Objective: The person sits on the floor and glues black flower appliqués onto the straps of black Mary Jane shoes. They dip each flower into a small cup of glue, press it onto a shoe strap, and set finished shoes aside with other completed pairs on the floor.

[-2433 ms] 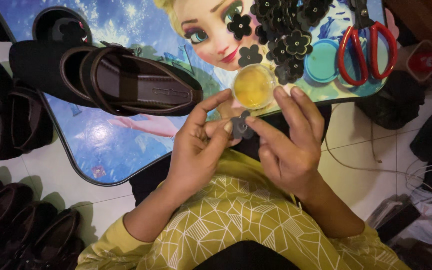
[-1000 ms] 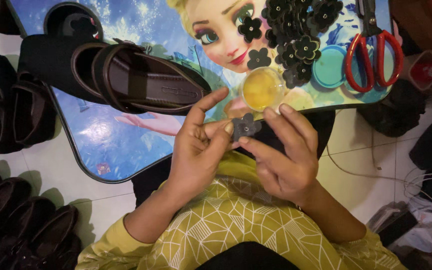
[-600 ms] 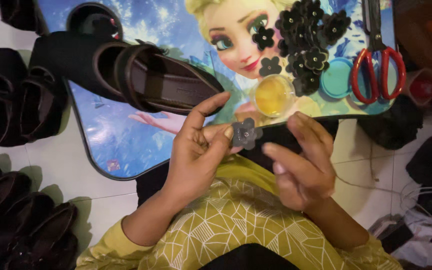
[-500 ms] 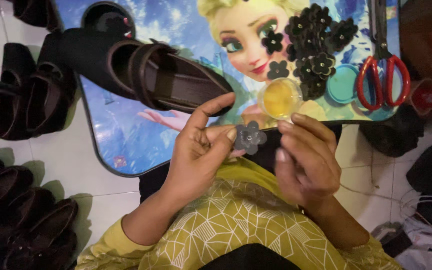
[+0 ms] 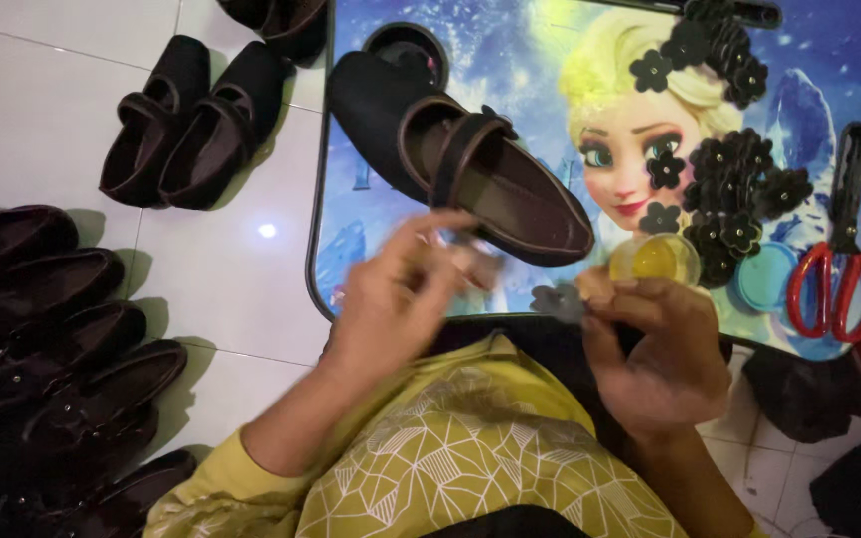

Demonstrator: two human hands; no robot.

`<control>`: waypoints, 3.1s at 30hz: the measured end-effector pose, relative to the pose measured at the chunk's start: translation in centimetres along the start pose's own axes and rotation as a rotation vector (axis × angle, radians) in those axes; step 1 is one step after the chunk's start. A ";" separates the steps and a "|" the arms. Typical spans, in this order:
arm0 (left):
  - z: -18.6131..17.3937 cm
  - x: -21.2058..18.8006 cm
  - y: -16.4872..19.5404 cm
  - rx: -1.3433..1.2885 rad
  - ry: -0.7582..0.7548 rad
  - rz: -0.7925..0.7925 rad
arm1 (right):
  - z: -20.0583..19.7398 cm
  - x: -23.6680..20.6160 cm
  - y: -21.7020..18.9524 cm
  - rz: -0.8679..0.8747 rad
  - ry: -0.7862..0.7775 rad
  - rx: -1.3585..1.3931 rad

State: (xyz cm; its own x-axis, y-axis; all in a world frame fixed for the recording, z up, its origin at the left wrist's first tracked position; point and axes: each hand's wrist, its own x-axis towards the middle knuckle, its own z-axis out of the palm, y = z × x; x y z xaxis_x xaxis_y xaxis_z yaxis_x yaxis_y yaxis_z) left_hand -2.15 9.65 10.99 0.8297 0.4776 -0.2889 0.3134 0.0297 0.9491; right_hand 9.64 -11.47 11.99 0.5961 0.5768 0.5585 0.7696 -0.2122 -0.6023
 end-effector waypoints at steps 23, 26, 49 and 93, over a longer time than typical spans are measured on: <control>-5.8 2.7 2.3 0.732 -0.040 0.451 | 4.8 4.9 -1.9 0.530 -0.286 0.528; -5.9 2.8 2.4 0.690 -0.038 0.469 | 5.2 4.9 -1.6 0.520 -0.299 0.505; -6.0 4.0 2.1 0.681 -0.065 0.443 | 6.5 5.9 -1.6 0.639 -0.302 0.451; -3.6 3.5 -3.7 0.729 0.213 0.687 | 7.1 3.1 1.4 0.110 -0.338 0.036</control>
State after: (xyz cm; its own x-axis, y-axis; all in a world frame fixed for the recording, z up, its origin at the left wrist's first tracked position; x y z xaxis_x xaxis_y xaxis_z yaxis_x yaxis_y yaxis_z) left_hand -2.10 14.40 6.94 0.8589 0.3384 0.3845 0.0647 -0.8163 0.5740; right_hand 10.97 -4.35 8.83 0.5606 0.7819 0.2726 0.6932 -0.2631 -0.6710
